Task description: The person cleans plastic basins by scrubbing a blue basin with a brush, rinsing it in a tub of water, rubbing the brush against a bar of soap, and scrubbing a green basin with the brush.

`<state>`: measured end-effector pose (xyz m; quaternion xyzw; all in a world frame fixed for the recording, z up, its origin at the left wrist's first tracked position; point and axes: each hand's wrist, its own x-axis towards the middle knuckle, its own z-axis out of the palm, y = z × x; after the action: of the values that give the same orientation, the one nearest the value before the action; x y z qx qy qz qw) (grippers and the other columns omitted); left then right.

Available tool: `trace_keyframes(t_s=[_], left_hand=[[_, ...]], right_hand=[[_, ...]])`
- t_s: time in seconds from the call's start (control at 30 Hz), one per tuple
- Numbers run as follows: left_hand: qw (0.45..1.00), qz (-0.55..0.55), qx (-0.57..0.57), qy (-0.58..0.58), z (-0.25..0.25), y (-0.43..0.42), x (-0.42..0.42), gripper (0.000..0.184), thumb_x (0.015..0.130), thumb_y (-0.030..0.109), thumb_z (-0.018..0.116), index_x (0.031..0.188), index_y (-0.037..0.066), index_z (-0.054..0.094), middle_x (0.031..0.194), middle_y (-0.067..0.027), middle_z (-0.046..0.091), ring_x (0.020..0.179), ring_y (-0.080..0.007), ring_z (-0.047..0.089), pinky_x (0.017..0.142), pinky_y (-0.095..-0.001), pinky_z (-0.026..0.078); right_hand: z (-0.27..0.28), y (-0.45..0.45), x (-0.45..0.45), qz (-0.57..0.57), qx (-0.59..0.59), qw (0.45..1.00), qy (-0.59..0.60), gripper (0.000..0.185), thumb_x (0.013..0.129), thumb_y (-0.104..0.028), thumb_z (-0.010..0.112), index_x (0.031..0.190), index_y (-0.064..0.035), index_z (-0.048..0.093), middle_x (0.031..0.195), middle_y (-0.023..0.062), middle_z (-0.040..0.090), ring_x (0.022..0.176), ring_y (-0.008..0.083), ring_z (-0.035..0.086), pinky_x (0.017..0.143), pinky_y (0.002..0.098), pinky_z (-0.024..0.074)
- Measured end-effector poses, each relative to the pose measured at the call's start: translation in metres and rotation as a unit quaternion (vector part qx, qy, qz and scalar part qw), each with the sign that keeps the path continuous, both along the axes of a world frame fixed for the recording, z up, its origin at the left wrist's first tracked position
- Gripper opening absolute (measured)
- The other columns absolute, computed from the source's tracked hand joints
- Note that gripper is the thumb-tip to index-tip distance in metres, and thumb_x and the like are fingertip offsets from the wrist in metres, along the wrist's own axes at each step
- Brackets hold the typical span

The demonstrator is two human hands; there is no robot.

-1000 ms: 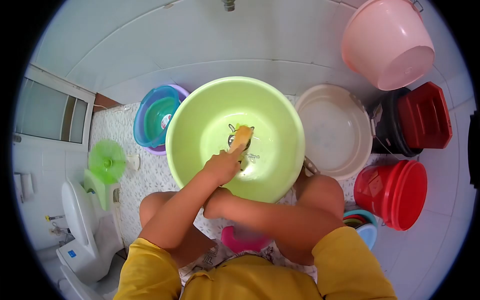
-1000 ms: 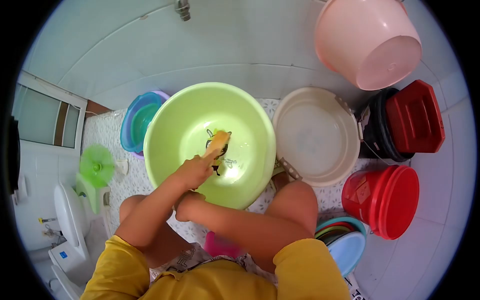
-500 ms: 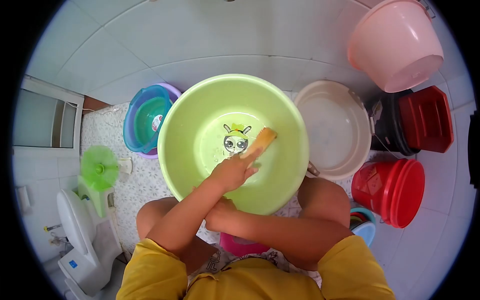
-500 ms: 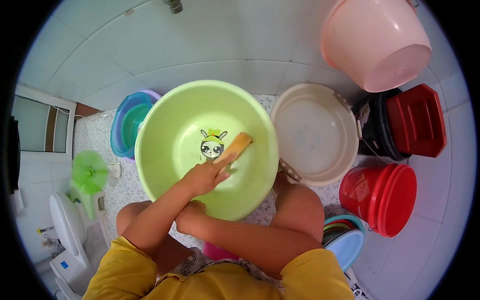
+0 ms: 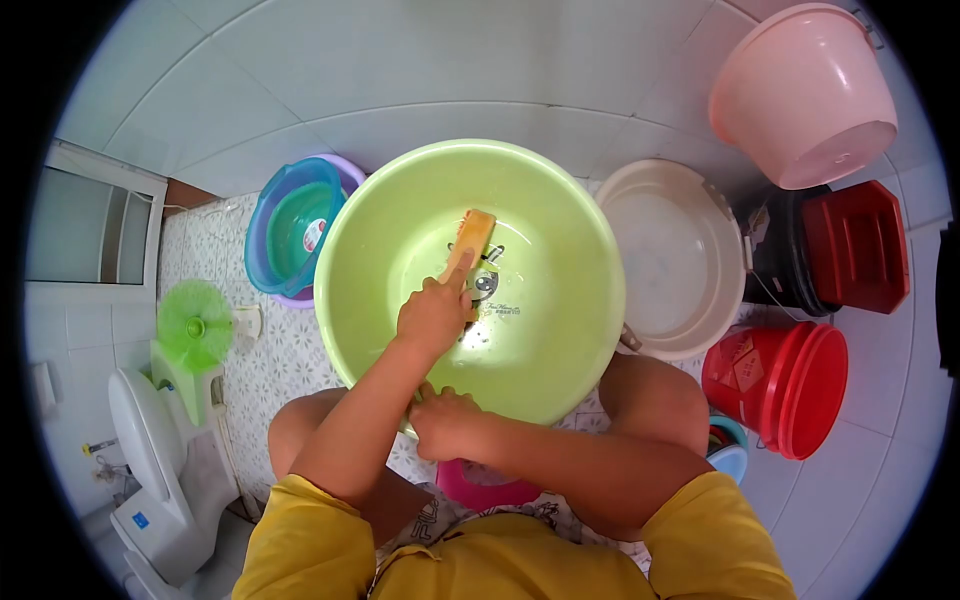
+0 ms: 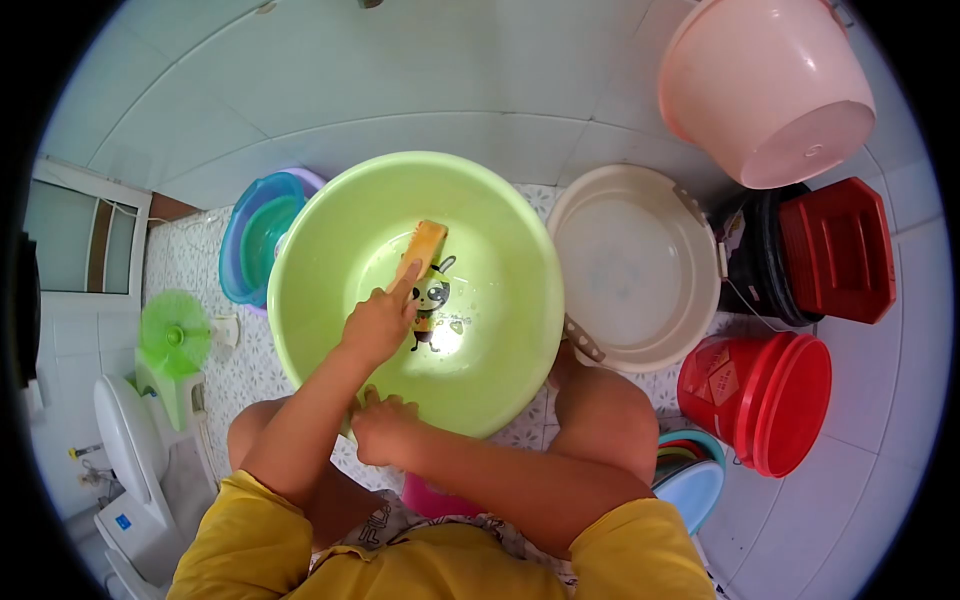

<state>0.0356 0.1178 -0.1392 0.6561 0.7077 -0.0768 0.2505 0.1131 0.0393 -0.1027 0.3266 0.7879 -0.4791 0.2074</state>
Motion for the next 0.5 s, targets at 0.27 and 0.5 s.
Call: trace_keyframes(t_s=[0.27,0.5], left_hand=[[0.992,-0.078,-0.063,-0.07,0.011,-0.011,0.013,0.057,0.089,0.031,0.047,0.141,0.031,0.025,0.085,-0.021,0.058,0.074,-0.0361,0.063,0.067,-0.0448,0.052],[0.999,0.042,0.01,0.032,0.003,-0.001,-0.013,0.058,0.088,0.031,0.048,0.141,0.032,0.024,0.084,-0.0213,0.059,0.072,-0.0363,0.061,0.064,-0.0458,0.051]], right_hand=[[-0.023,0.024,0.005,0.13,-0.124,0.981,0.071,0.083,0.063,-0.041,0.069,0.129,0.0007,0.04,0.135,0.0265,0.033,0.107,0.0402,0.05,0.092,0.041,0.043],[-0.005,0.036,0.013,0.128,-0.117,0.985,0.026,0.116,0.063,-0.059,0.067,0.139,0.0076,0.01,0.139,0.0322,0.025,0.123,0.0378,0.04,0.101,0.0397,0.0343]])
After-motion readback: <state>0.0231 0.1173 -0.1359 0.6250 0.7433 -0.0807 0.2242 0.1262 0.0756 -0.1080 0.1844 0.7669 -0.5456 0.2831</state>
